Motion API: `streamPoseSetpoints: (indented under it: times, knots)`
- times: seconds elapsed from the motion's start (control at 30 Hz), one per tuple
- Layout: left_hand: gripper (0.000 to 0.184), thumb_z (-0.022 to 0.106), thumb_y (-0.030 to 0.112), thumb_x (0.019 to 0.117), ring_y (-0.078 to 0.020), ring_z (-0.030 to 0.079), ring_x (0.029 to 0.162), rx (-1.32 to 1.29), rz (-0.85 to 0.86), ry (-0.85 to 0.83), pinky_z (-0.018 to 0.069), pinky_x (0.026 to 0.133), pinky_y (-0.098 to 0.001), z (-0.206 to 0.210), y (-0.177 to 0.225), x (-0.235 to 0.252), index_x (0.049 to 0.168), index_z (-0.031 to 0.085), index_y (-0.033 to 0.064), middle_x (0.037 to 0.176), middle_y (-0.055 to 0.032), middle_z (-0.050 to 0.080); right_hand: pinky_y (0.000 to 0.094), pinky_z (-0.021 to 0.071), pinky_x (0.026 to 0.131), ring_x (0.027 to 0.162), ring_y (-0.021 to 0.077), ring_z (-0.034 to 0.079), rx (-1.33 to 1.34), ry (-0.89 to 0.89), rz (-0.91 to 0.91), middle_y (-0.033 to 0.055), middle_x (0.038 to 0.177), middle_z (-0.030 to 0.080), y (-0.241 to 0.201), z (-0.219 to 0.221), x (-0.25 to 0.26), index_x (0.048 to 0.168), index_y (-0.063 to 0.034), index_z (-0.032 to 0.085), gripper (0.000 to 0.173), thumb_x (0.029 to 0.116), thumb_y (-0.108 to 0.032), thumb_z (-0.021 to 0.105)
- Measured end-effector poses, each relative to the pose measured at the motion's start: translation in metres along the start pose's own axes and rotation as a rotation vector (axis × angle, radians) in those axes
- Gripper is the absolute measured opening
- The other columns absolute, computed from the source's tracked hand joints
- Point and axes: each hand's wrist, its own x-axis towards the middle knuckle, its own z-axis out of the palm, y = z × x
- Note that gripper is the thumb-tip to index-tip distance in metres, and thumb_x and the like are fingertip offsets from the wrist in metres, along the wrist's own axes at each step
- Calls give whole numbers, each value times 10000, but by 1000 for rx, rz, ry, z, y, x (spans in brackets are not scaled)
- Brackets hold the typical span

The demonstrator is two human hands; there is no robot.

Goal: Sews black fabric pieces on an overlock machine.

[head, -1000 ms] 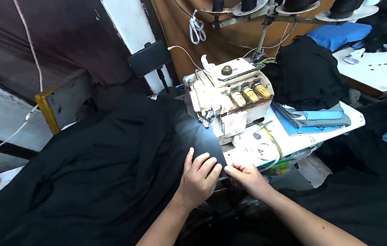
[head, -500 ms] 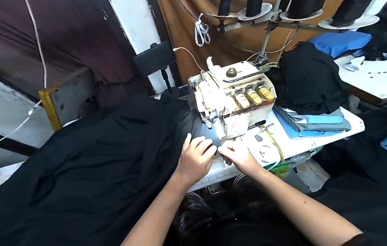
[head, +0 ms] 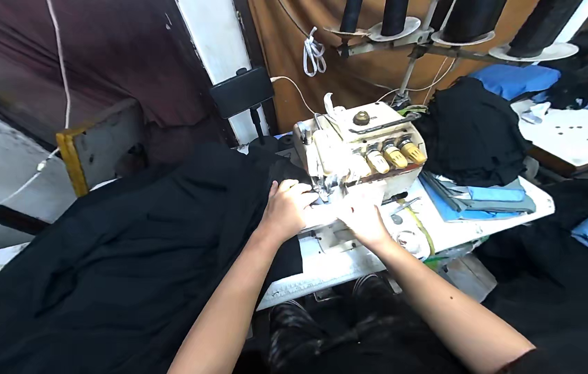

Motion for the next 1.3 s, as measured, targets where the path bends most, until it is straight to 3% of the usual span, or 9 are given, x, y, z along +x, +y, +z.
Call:
streamPoseSetpoints:
  times: [0.37,0.67,0.77,0.83,0.97,1.07,1.17,1.23,1.3]
  knots:
    - [248,611,120,986,-406,558,1252,85,-484,25,522,938,-555,0,9,6,1186,726,30,1278,-198,630,249,460,643,644,55,512,94,-32,129,24,725,551,12,5,4,890,45,649,155,967,-90,652]
    - [370,431,156,1081,-390,624,1215,67,-792,-427,494,1003,-535,-58,79,-37,1377,609,24,1355,-235,605,306,490,734,765,128,575,3,17,-11,119,858,640,-1,-3,-13,1036,86,667,239,965,-143,658]
    - [370,441,170,1079,-387,613,1232,-68,-598,-571,476,1020,-549,-60,94,-48,1365,607,4,1318,-238,626,135,442,635,669,-58,502,194,-79,-307,-26,814,622,12,-1,-36,1120,52,683,359,1020,-239,498]
    - [326,472,124,1054,-374,642,1178,-219,-324,-540,480,1007,-543,-40,90,-49,1285,639,-34,1218,-237,672,144,484,765,801,-56,573,207,-172,-480,37,972,715,21,-4,-42,1161,49,713,511,1077,-359,416]
    - [366,444,70,1062,-383,647,1199,-352,-163,-375,470,1050,-520,8,91,-27,1372,574,-73,1248,-267,669,411,533,702,771,226,682,-154,48,-444,144,797,700,34,-17,-26,866,19,745,431,1023,-269,465]
    - [423,388,88,1083,-363,600,1281,-237,-288,-426,444,1095,-486,29,98,-13,1476,493,-26,1339,-245,629,573,538,867,987,395,715,-277,-26,-354,234,1021,738,39,-28,-19,1087,36,758,373,1031,-214,487]
    - [330,436,54,1044,-396,662,1141,-245,-163,-412,495,998,-528,28,106,-37,1254,673,-40,1145,-246,704,394,529,877,934,205,683,-139,-98,-172,154,1025,727,42,-32,-32,1223,21,702,387,1062,-228,455]
    - [254,514,-14,973,-394,702,1038,-358,40,-427,536,923,-548,17,111,-69,1107,728,-36,1037,-225,729,215,529,732,745,25,613,62,-152,14,18,847,649,51,-31,-47,1139,28,681,343,1075,-202,434]
    - [215,567,-65,913,-352,725,970,-476,189,-424,557,894,-506,12,115,-101,1023,750,-29,964,-189,746,216,548,713,714,22,623,173,-312,209,19,813,647,53,-30,-66,1069,55,681,327,1080,-183,457]
